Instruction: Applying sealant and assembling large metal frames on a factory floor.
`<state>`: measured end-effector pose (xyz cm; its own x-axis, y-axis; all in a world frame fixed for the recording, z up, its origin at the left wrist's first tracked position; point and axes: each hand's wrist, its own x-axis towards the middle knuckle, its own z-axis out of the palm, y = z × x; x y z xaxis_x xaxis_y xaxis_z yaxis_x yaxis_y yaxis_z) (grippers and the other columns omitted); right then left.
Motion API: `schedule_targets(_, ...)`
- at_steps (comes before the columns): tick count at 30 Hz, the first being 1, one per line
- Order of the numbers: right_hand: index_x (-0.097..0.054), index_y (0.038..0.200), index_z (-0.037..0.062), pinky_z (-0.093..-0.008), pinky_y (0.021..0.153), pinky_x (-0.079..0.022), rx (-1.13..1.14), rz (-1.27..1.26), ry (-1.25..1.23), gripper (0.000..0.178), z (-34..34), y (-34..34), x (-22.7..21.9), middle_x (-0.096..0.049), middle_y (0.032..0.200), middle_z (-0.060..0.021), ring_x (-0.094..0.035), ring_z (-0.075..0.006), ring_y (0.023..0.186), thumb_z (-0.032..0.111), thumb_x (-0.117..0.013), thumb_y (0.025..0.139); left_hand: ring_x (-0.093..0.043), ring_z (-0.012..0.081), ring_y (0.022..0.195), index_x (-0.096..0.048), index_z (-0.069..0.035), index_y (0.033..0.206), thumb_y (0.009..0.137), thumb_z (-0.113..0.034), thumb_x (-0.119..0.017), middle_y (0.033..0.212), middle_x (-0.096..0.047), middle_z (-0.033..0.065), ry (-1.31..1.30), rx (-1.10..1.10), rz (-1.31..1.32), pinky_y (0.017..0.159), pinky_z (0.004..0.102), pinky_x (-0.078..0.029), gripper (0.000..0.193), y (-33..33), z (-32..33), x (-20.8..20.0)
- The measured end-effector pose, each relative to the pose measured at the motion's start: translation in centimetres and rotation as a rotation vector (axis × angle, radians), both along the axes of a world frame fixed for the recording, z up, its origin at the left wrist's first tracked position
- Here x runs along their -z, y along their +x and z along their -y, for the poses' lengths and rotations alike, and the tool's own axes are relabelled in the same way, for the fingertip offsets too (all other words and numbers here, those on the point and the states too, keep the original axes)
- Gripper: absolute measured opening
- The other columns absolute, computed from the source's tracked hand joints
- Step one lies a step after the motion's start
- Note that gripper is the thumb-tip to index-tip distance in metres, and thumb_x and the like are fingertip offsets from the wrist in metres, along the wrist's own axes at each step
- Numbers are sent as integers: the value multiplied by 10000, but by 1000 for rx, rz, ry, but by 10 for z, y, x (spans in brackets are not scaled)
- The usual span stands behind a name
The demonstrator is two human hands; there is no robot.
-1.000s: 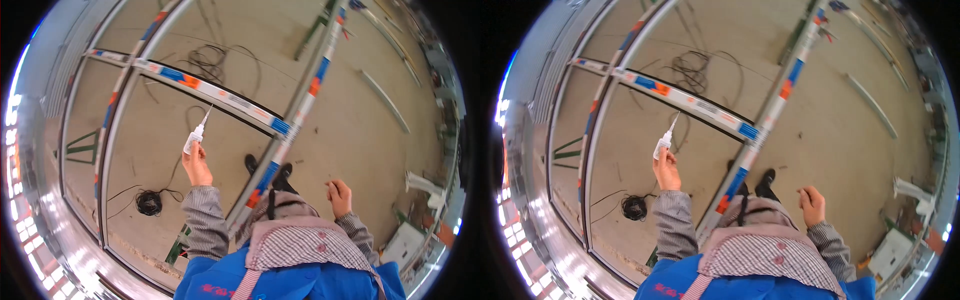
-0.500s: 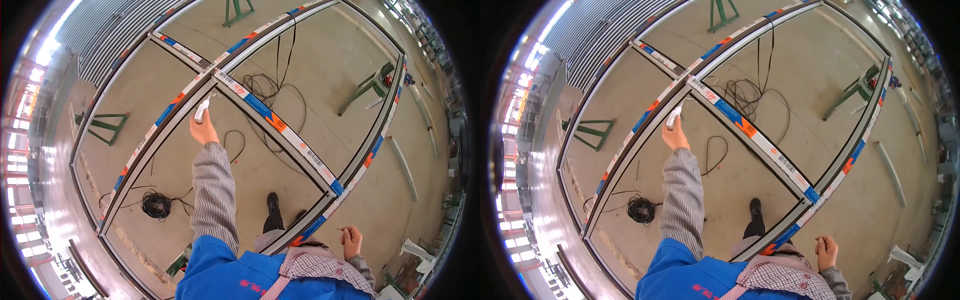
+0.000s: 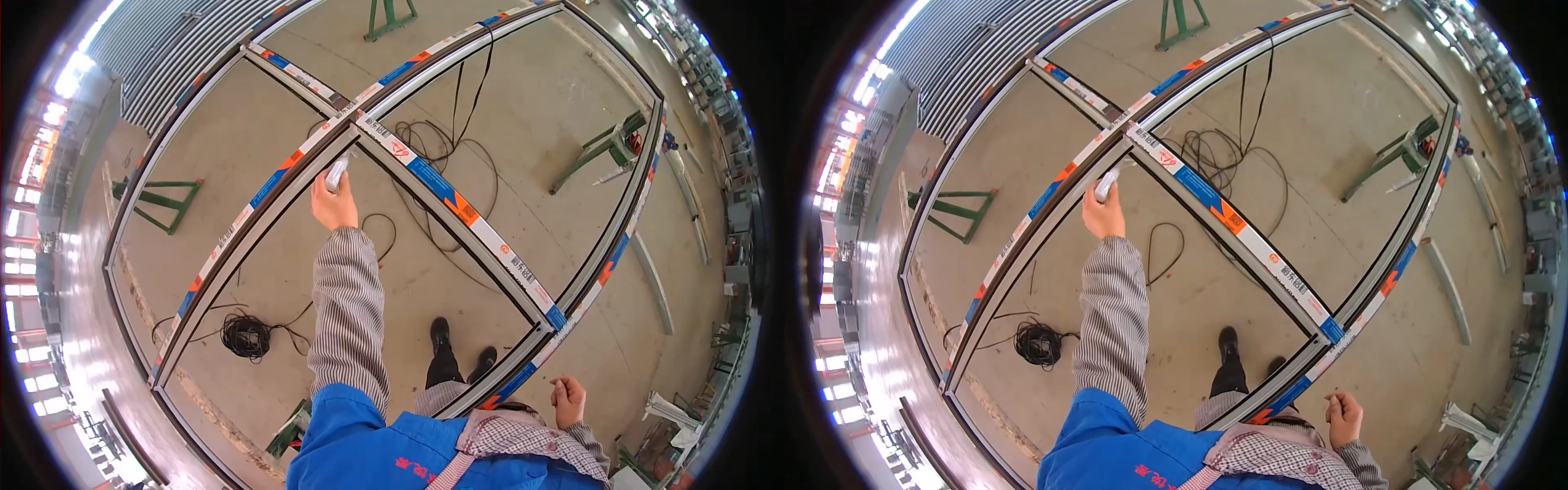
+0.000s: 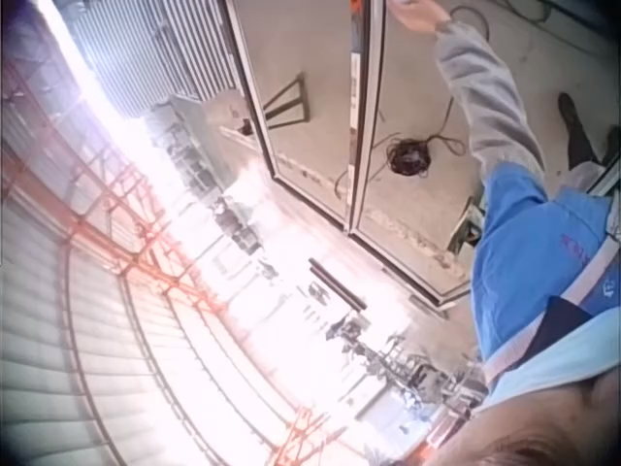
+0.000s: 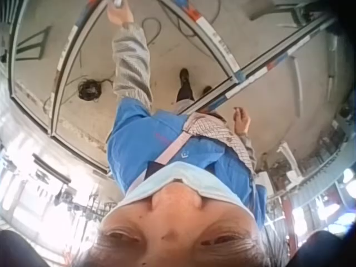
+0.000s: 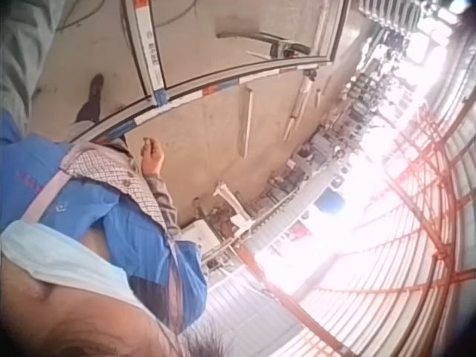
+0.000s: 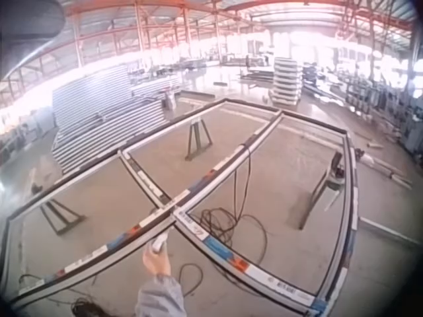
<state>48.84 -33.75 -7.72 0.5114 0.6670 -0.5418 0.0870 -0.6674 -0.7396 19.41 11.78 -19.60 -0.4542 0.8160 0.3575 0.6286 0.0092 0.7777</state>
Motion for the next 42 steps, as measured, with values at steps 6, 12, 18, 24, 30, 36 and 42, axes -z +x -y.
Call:
schedule_targets(6, -540, 850, -21, -205, 430, -309, 5, -7, 2, 142, 2, 1, -1, -441, 543, 13, -391, -50, 454, 78, -449, 893, -559, 231, 848, -574, -135, 947, 736, -283, -647, 896, -587, 20, -19, 14, -116, 729, 397, -383, 268, 0, -1, 2)
schedule_targets(12, -541, 859, -27, -205, 443, -328, 24, -26, -3, 136, 5, 2, -2, -454, 557, 12, -403, -50, 466, 70, -450, 888, -545, 207, 879, -574, -147, 948, 746, -271, -642, 904, -582, 4, -92, -33, -178, 780, 383, -352, 246, 9, 4, -13)
schedule_targets(18, -539, 843, -13, -203, 414, -283, 17, -8, 16, 138, 6, 3, 2, -423, 531, 22, -367, -46, 440, 82, -452, 893, -541, 201, 891, -574, -153, 944, 750, -274, -641, 908, -582, -3, -71, -51, -194, 780, 381, -348, 238, 9, 6, -15)
schedule_targets(24, -544, 845, -16, -203, 414, -282, 1, -1, 17, 145, 4, 5, 2, -425, 531, 22, -367, -46, 440, 88, -456, 894, -538, 197, 897, -574, -156, 931, 740, -279, -650, 914, -583, -12, -74, -35, -229, 774, 381, -347, 240, 8, 6, -14)
schedule_targets(30, -548, 844, -16, -204, 415, -283, 3, -16, 18, 148, 0, 6, 0, -428, 534, 21, -369, -46, 444, 92, -459, 894, -547, 196, 919, -587, -178, 967, 740, -308, -648, 960, -597, -22, -116, -69, -241, 776, 417, -354, 270, 9, 6, -18)
schedule_targets(36, -550, 846, -18, -205, 421, -287, -3, -24, 16, 150, -5, 9, 1, -429, 535, 20, -373, -47, 452, 93, -461, 893, -548, 206, 920, -589, -179, 971, 729, -324, -655, 959, -599, -22, -143, -69, -275, 774, 439, -350, 289, 9, 4, -16)
schedule_targets(42, -552, 847, -20, -205, 426, -288, -42, -22, 50, 146, -7, 12, -10, -435, 537, 20, -374, -47, 456, 90, -464, 889, -537, 156, 838, -544, -74, 997, 774, -201, -642, 909, -581, 14, -59, -10, 374, 685, 288, -377, 275, -4, 25, -32)
